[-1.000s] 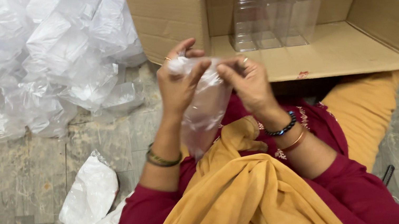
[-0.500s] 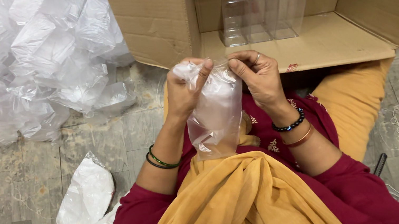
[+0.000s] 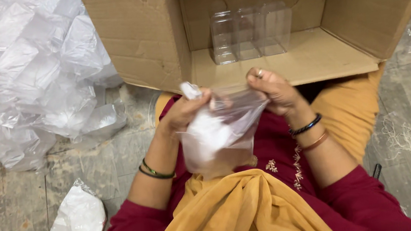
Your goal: The person sits on the floor and wraps clear plastic containers in thin plastic bags, then places the wrapped containers into an open cardboard box. They repeat the bagging cycle with containers taken from a pile and adjust the box at the end.
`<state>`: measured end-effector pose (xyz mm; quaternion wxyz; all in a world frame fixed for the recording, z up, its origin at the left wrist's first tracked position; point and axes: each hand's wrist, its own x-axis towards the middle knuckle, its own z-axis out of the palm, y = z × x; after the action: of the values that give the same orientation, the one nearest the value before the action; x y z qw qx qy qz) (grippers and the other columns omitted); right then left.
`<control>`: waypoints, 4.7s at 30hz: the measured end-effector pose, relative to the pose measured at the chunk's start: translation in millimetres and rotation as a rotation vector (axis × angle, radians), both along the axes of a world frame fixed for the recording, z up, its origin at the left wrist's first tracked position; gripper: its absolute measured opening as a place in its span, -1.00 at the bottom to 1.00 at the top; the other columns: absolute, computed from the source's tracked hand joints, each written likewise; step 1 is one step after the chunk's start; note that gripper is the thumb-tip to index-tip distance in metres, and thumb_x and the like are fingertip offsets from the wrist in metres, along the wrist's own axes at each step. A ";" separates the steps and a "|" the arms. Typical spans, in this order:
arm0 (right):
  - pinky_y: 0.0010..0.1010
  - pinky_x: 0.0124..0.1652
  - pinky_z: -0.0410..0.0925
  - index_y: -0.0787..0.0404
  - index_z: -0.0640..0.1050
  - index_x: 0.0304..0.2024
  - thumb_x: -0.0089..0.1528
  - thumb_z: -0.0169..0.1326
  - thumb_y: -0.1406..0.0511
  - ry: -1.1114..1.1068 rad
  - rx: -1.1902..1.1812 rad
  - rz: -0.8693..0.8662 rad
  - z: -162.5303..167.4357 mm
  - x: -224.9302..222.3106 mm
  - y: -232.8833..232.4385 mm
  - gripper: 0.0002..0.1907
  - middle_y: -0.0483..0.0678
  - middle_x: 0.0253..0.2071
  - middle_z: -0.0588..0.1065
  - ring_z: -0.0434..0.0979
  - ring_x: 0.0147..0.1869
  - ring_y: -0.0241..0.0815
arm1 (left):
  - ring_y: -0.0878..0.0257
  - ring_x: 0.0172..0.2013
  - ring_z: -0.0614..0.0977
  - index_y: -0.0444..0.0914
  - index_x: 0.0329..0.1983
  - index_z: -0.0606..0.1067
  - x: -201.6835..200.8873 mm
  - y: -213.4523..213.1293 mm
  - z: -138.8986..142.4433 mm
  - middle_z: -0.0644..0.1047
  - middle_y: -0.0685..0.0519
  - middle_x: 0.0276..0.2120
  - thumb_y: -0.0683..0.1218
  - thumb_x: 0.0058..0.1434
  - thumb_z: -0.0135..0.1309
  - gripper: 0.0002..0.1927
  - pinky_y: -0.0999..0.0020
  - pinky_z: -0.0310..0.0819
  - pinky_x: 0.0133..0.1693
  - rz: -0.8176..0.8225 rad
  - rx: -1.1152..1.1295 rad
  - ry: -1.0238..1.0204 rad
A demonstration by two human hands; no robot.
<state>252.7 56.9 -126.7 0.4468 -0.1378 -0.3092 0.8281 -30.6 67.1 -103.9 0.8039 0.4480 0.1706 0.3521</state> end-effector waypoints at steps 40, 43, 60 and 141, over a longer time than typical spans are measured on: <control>-0.49 -0.17 0.36 0.30 0.52 -0.05 0.49 -0.15 0.16 -0.949 0.297 -0.258 -68.1 -140.5 -23.3 -0.65 -0.16 -0.25 0.50 0.40 -0.19 -0.38 | 0.30 -0.25 0.63 -0.30 -0.14 0.56 -75.5 -53.3 -44.6 0.62 0.07 -0.26 0.01 0.32 0.18 -0.73 0.35 0.55 -0.17 0.663 -0.318 0.221; -0.40 -0.19 0.38 0.35 0.52 -0.09 0.42 -0.06 0.20 -0.871 0.582 -0.145 -96.7 -155.0 -23.0 -0.69 -0.02 -0.25 0.52 0.45 -0.19 -0.27 | 0.28 -0.21 0.63 -0.29 -0.04 0.53 -98.0 -68.6 -73.3 0.61 0.05 -0.19 0.04 0.32 0.16 -0.68 0.33 0.56 -0.15 0.494 -0.476 0.146; -0.45 -0.26 0.46 0.34 0.52 -0.01 0.31 0.13 0.30 -1.144 0.666 -0.254 -33.2 -183.9 10.0 -0.73 -0.04 -0.31 0.58 0.58 -0.27 -0.30 | 0.21 -0.21 0.61 -0.34 0.22 0.41 -248.9 100.7 -22.1 0.56 0.01 -0.15 0.35 0.31 0.05 -0.27 0.27 0.61 -0.20 0.927 -0.252 -0.237; -0.19 -0.28 0.37 0.23 0.57 -0.14 0.28 0.21 0.29 -1.736 0.871 -0.892 -17.5 44.5 150.6 -0.84 0.09 -0.33 0.51 0.52 -0.29 0.08 | 0.20 -0.40 0.59 -0.36 -0.10 0.60 158.6 203.4 -67.9 0.61 -0.04 -0.36 -0.03 0.35 0.07 -0.71 0.23 0.48 -0.39 0.667 -0.167 0.577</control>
<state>297.1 207.5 -144.2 0.3470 -0.6096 -0.7122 0.0265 128.0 270.5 -171.8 0.5992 0.3819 0.5509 0.4378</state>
